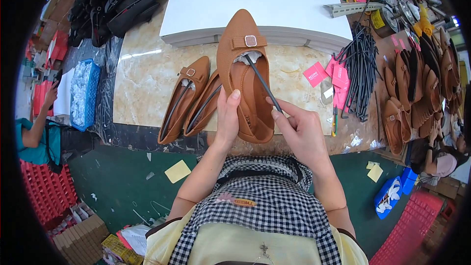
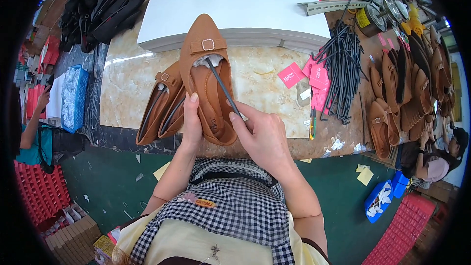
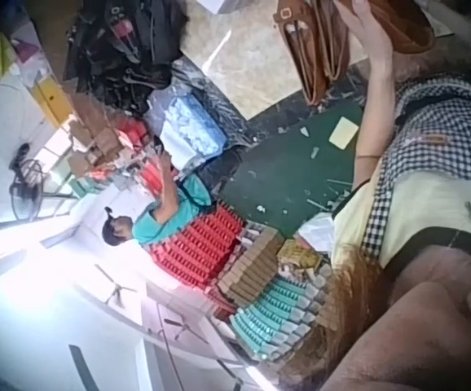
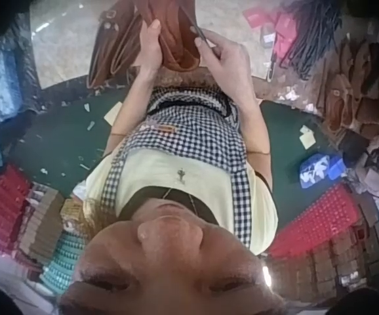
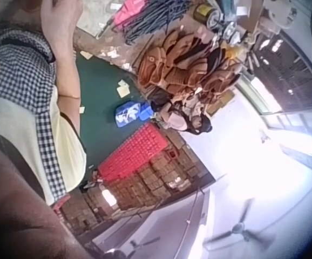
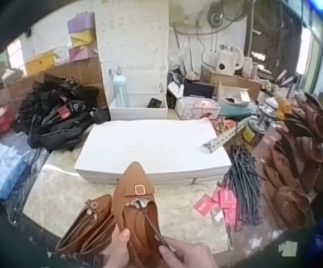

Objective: Stuffing brown flat shoes with tissue paper and adjusting it with a metal rod.

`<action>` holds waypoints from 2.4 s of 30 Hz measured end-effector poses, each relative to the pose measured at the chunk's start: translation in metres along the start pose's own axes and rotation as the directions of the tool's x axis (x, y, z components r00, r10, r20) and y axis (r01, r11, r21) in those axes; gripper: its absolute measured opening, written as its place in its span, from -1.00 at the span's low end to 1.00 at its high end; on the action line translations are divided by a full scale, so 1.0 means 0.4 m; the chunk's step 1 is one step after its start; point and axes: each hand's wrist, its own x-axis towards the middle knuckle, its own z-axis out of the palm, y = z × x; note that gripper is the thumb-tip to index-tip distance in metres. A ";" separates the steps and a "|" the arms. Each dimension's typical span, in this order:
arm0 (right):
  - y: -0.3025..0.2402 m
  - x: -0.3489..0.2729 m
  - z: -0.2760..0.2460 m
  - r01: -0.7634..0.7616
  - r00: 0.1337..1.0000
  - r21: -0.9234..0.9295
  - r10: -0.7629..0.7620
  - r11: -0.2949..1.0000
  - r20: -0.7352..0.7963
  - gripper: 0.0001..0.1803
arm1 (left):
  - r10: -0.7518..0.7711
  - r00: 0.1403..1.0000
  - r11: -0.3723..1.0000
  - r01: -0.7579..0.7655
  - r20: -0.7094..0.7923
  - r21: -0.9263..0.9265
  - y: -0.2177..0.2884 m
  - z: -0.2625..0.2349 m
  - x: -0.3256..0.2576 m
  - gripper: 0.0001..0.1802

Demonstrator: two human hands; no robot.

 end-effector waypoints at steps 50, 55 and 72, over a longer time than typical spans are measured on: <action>0.313 -0.086 -0.153 -0.141 0.973 -0.521 0.021 0.842 -0.229 -0.64 | 0.361 0.912 -0.247 0.296 -0.196 0.923 0.370 -0.907 0.259 -0.60; 0.369 -0.080 -0.259 -0.136 0.942 -0.475 -0.035 0.869 -0.334 -0.70 | 0.187 0.977 0.136 0.073 -0.098 0.988 0.429 -1.401 0.200 -0.71; 0.575 -0.245 -0.735 -0.409 0.833 -0.405 0.154 0.818 -0.531 -0.70 | -0.307 0.551 0.686 -0.438 0.776 0.582 -0.108 0.356 0.119 -0.22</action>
